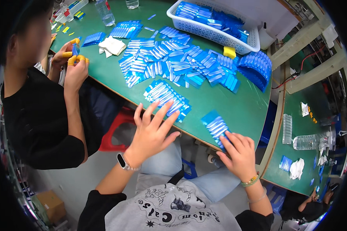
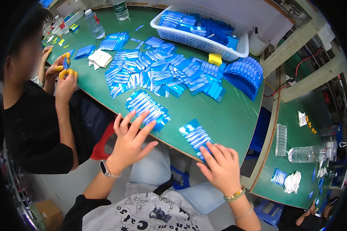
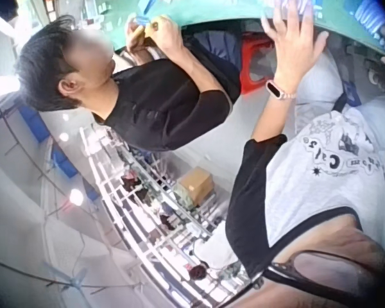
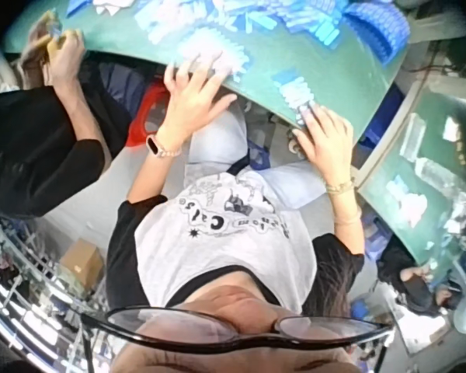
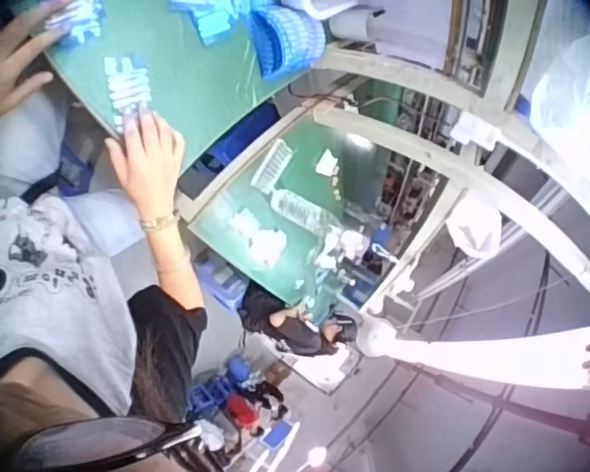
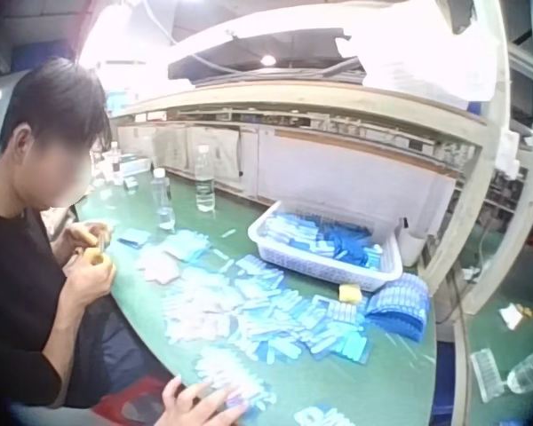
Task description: The person applies plastic strips onto backing sheets by positioning the strips and pressing them down by hand, then organizes the sheets on the table.
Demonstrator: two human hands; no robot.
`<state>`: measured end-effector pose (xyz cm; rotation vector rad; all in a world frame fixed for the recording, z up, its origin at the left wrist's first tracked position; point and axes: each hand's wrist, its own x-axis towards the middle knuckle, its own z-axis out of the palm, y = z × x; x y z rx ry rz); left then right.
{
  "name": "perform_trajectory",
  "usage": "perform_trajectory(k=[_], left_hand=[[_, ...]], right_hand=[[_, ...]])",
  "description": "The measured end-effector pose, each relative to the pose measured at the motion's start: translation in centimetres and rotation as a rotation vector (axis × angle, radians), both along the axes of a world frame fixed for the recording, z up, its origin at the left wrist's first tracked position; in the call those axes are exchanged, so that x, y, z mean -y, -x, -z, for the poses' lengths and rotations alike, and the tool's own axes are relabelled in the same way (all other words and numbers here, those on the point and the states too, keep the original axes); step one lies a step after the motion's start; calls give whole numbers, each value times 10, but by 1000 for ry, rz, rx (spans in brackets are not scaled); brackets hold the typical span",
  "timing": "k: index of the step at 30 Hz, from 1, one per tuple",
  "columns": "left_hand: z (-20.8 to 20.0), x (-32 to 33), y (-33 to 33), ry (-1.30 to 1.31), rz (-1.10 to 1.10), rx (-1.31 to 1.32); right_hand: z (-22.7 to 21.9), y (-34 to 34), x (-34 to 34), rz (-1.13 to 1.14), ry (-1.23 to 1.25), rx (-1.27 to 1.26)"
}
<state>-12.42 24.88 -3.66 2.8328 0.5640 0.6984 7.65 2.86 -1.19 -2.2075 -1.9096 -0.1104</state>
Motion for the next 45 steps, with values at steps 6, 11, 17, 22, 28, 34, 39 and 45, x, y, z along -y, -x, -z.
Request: perform_trajectory(k=[6,11,17,22,28,34,39,45], left_hand=[[-14,-50,5,38,-104,-120],[-30,-71,11,269,-12,-208],[-32,-76,6,237,45,-234],[-39,-95,-9,154,172,-320],[-37,-95,-6,113,184,-348],[-36,-88,-7,136,205,-255],[-45,-75,-16,264,284,-239],[-24,-63,-30,923,389,80]], right_hand=[[-3,-27,2,261,-1,10],[-14,-21,-48,279,-128,63],[5,43,-138,-48,-167,-209],[19,39,-150,-221,-146,-301],[9,44,-148,-183,-114,-386],[16,47,-153,-11,-25,-479],[10,27,-145,49,-50,-864],[-8,8,-117,-38,-281,-817]])
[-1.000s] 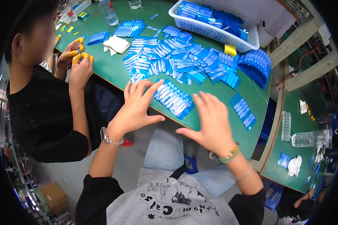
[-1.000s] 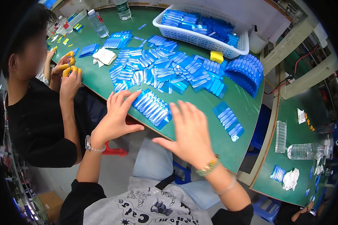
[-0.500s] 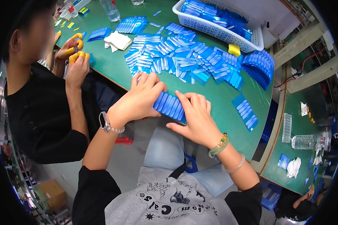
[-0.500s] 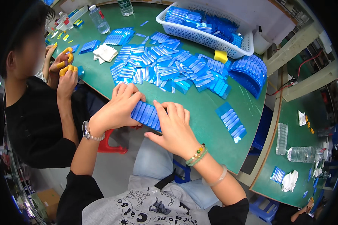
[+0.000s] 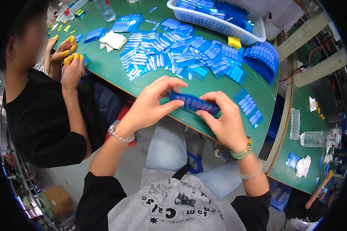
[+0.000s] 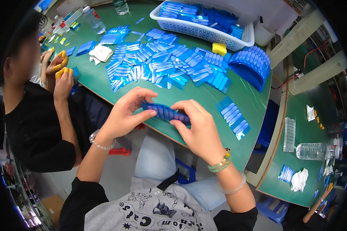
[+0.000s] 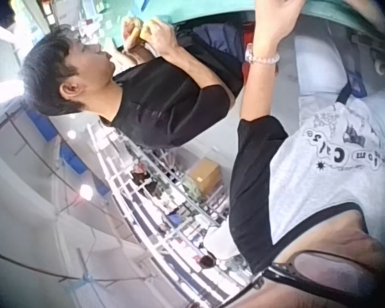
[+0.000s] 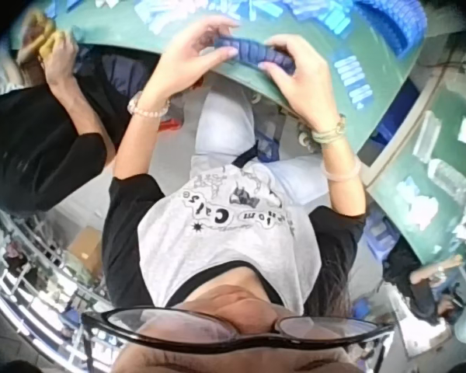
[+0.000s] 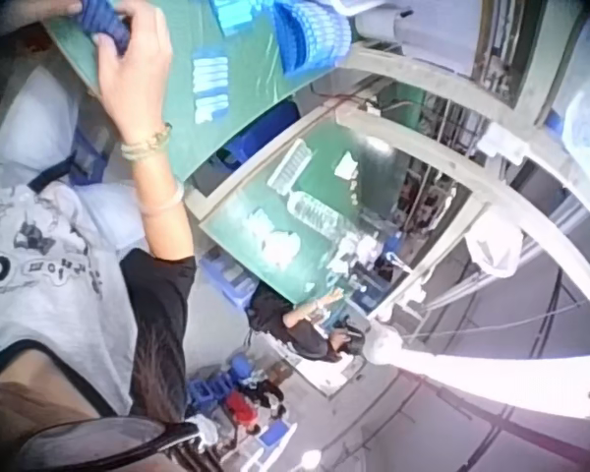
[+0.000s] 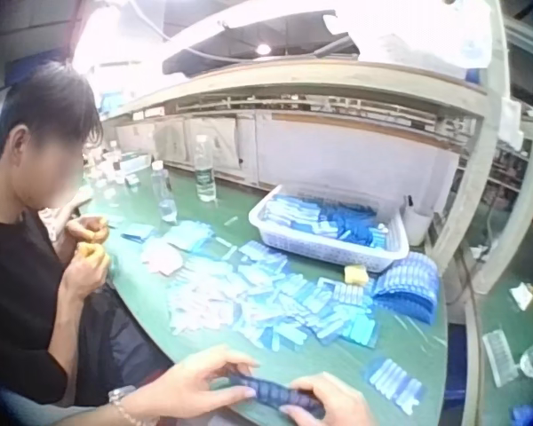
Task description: The person applies plastic strips onto backing sheets by positioning the strips and pressing them down by hand, then organizes the sheets on the table.
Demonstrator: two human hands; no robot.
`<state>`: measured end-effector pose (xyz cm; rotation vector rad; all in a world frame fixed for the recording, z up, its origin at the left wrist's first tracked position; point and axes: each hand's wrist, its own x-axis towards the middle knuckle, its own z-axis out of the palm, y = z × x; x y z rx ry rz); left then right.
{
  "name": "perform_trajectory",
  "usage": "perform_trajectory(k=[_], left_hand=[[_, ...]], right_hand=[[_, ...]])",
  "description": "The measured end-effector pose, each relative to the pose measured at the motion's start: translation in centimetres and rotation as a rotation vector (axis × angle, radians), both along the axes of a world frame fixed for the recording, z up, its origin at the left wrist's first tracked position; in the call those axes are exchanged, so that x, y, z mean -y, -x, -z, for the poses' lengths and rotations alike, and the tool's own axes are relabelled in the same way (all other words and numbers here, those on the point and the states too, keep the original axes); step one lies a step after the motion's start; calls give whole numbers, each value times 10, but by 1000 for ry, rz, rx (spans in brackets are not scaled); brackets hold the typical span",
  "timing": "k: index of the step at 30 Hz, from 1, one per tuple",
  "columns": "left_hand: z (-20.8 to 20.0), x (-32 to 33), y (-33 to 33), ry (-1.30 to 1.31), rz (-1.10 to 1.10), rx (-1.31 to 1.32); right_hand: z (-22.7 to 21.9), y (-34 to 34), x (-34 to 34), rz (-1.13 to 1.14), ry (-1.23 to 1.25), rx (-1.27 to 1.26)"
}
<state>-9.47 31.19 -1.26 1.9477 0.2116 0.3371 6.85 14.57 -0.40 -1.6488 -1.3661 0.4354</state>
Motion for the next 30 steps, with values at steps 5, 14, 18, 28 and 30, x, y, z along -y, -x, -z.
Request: perform_trajectory(k=[5,14,18,28,30], left_hand=[[12,29,-15,222,-100,47],[24,44,-23,-88,-137,152],[5,57,-31,101,-249,90],[19,80,-59,-143,-137,185],[18,82,-61,-165,-123,191]], right_hand=[[12,-11,12,12,-36,164],[15,-11,17,30,-50,48],[11,-19,27,41,35,-134],[12,-39,62,64,-7,103],[13,-41,67,69,34,84]])
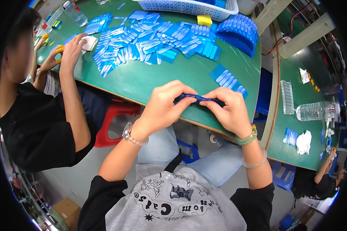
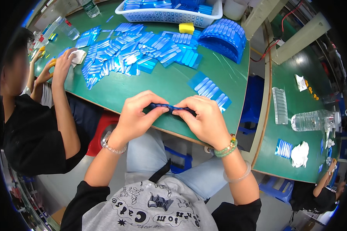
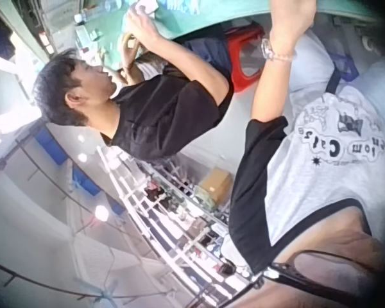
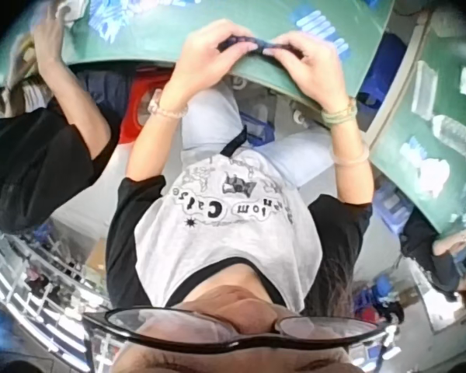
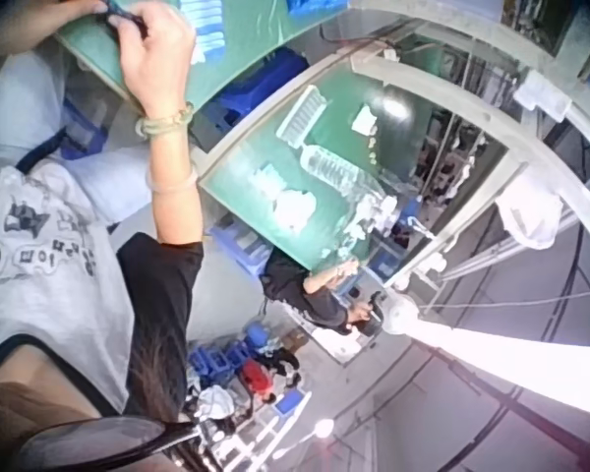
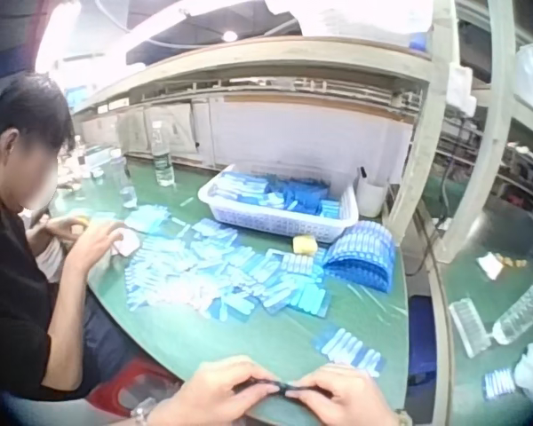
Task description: The person applies plastic strips onto backing sheets by positioning the strips and pressing them down by hand, then organizes the sheets on the table.
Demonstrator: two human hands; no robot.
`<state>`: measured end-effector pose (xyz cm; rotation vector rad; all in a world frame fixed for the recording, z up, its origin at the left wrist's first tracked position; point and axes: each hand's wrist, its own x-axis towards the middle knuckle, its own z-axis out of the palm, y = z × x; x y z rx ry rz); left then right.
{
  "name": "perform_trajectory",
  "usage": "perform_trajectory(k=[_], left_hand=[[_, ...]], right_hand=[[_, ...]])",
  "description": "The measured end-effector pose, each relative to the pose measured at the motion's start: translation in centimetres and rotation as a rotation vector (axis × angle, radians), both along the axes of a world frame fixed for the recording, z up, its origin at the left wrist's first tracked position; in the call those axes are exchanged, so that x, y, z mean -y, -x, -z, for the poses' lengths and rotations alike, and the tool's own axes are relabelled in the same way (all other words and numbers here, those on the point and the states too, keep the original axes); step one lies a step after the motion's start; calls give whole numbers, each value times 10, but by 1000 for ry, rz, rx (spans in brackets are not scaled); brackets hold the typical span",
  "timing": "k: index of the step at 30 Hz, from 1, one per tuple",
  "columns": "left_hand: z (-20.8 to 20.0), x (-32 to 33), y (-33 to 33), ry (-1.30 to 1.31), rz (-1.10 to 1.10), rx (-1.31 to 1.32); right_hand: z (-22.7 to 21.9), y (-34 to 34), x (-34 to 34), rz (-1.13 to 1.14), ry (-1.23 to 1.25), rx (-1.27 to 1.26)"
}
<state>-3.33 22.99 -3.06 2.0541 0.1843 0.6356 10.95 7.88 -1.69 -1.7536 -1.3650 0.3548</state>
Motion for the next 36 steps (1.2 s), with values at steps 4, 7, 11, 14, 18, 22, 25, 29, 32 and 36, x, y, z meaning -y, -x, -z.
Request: perform_trajectory(k=[4,7,11,14,18,22,25,29,32,36], left_hand=[[-1,0,-2,-45,16,13],[0,1,-1,-32,14,0],[2,5,-2,72,-57,-5],[2,2,-1,3,-41,2],[4,4,2,8,-32,7],[3,5,15,-175,-16,102],[-11,10,23,-289,36,272],[-27,22,30,-330,47,383],[-31,25,36,-314,44,365],[-35,27,39,-325,33,294]], right_hand=[[3,1,3,38,-31,-84],[9,-3,8,44,-42,-168],[11,-6,9,60,-1,-169],[11,-3,11,107,5,-317],[15,-3,19,89,3,-289],[8,4,26,83,-183,-31],[-10,14,34,51,-287,116],[-28,25,41,2,-348,214],[-30,30,45,-9,-350,203],[-27,29,47,-8,-336,87]])
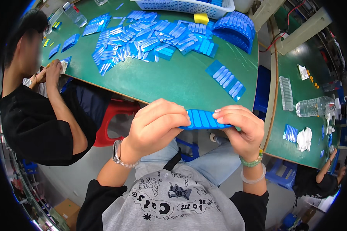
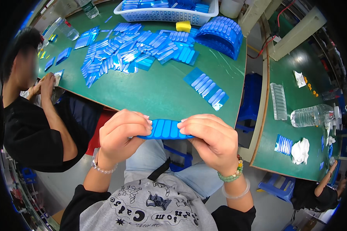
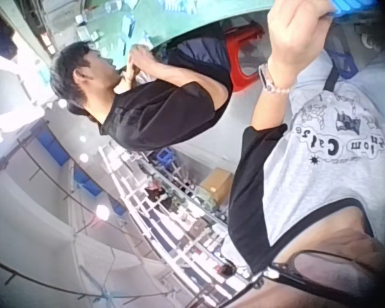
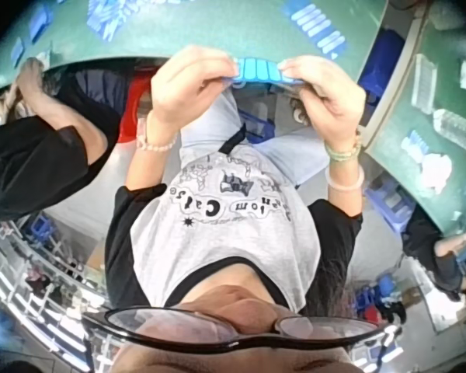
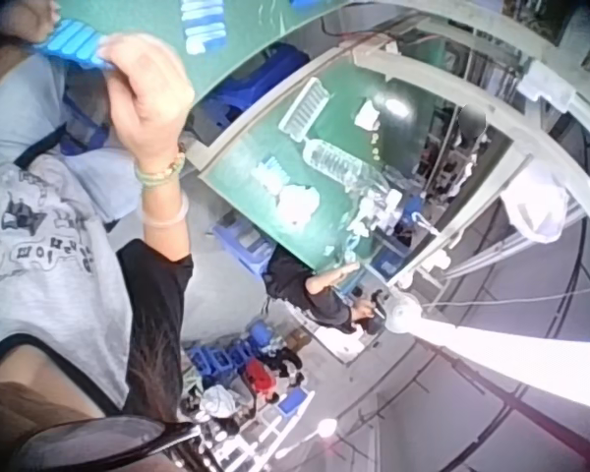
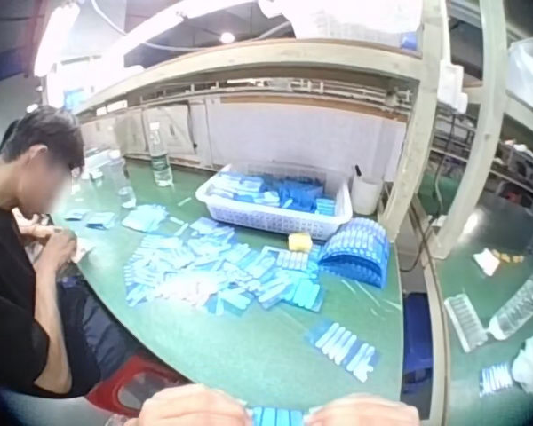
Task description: The person applies plastic strips onto backing sheets by positioning the strips and pressing them down by hand, then organizes the sheets on the table.
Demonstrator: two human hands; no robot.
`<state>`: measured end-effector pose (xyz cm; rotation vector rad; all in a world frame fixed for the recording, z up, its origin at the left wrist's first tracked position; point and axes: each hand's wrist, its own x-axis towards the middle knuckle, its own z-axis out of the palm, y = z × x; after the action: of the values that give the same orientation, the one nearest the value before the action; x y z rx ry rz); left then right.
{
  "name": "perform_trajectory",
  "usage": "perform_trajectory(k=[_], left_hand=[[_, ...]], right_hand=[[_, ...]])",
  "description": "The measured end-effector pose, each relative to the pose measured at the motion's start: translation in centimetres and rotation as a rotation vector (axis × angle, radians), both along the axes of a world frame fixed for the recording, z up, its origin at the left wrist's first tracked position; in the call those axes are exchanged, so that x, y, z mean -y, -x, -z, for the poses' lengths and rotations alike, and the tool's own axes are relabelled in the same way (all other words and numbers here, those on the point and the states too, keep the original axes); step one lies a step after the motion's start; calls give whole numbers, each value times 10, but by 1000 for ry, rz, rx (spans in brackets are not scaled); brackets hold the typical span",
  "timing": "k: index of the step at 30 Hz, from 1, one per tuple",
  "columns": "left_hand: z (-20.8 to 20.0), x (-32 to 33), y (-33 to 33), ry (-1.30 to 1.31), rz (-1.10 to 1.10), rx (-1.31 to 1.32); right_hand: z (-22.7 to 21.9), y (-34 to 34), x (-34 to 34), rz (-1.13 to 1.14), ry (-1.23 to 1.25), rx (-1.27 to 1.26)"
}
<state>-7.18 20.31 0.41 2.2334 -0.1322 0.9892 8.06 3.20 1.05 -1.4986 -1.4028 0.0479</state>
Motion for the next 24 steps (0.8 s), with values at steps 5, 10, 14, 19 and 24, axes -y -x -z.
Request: perform_trajectory(k=[5,10,14,19,24], left_hand=[[15,-9,-7,133,5,-124],[11,-3,-17,189,20,-245],[10,-3,-21,24,39,-220],[12,1,-25,-23,25,-150],[13,1,-25,-44,9,-92]], right_hand=[[16,-3,-7,12,45,-50],[29,-6,-6,82,29,-40],[27,-8,-7,70,28,-48],[26,-7,-6,74,-2,15],[22,-6,-7,47,-20,10]])
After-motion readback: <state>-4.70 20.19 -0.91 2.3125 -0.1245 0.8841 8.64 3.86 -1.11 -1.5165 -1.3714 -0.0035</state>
